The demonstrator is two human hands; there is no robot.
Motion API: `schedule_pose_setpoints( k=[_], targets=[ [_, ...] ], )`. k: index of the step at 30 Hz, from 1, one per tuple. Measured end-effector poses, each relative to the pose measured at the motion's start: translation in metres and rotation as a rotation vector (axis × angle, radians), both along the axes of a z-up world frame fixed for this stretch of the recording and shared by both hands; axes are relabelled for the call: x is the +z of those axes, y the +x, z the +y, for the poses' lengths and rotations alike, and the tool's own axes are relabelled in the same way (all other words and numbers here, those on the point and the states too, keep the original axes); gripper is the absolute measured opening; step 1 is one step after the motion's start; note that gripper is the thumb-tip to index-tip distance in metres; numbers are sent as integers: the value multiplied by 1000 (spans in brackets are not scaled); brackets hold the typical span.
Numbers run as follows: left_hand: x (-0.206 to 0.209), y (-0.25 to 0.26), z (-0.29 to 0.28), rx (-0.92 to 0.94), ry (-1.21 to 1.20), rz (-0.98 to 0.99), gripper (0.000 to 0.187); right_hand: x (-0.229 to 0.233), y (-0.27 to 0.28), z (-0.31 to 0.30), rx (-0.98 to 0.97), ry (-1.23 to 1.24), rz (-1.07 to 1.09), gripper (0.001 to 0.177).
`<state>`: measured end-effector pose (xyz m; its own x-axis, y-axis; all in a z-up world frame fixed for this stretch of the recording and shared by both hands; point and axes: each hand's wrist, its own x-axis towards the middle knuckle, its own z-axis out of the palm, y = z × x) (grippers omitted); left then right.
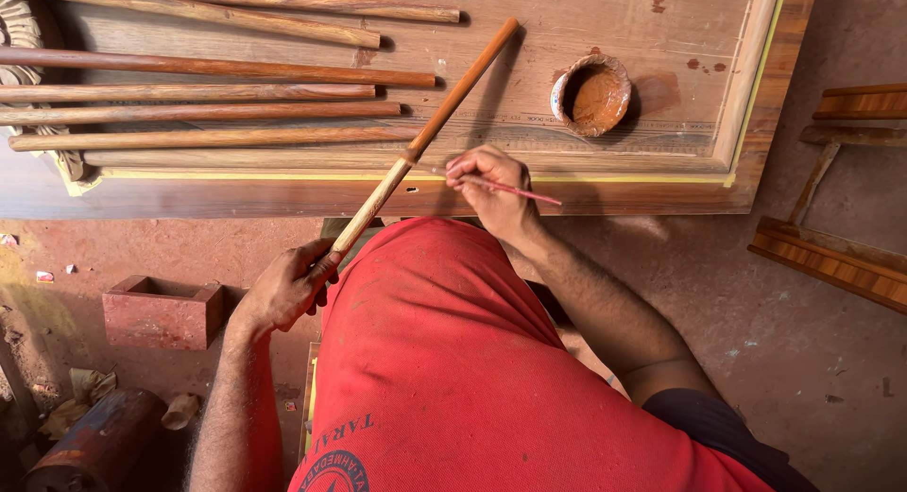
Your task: The person applies a brown finish to several wooden dowels using a paintbrush. They repeatedly dip the brush into a container of finish and coat each dowel individually, placing the finished pieces on a wooden board.
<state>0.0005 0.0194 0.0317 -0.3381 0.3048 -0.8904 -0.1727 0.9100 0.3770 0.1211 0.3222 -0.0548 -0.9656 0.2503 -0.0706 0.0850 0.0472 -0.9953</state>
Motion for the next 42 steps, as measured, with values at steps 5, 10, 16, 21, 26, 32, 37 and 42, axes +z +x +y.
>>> schedule_pose_setpoints(
  k=[5, 10, 16, 21, 26, 32, 37, 42],
  targets=[
    [3, -1, 3, 73, 45, 1, 53, -20, -1, 16, -49, -235, -6, 23],
    [5, 1, 6, 133, 82, -54, 44, -97, -46, 120, -466, -25, -63, 21],
    [-6, 4, -2, 255, 160, -122, 42, -141, -82, 184, -561, 224, 108, 19],
    [-23, 4, -16, 376, 290, -259, 44, -114, -63, 138, -405, 35, -33, 18],
    [-32, 4, -26, 408, 294, -285, 44, -99, -42, 130, -214, -201, -8, 24],
    [-29, 4, -23, 421, 311, -287, 47, -140, -104, 180, -485, 433, 88, 18],
    [-23, 0, -18, 379, 227, -234, 44, -125, -100, 154, -398, 366, 21, 21],
    [-25, 1, -21, 359, 234, -233, 45, -68, -46, 61, -218, 347, 11, 15]
  ],
)
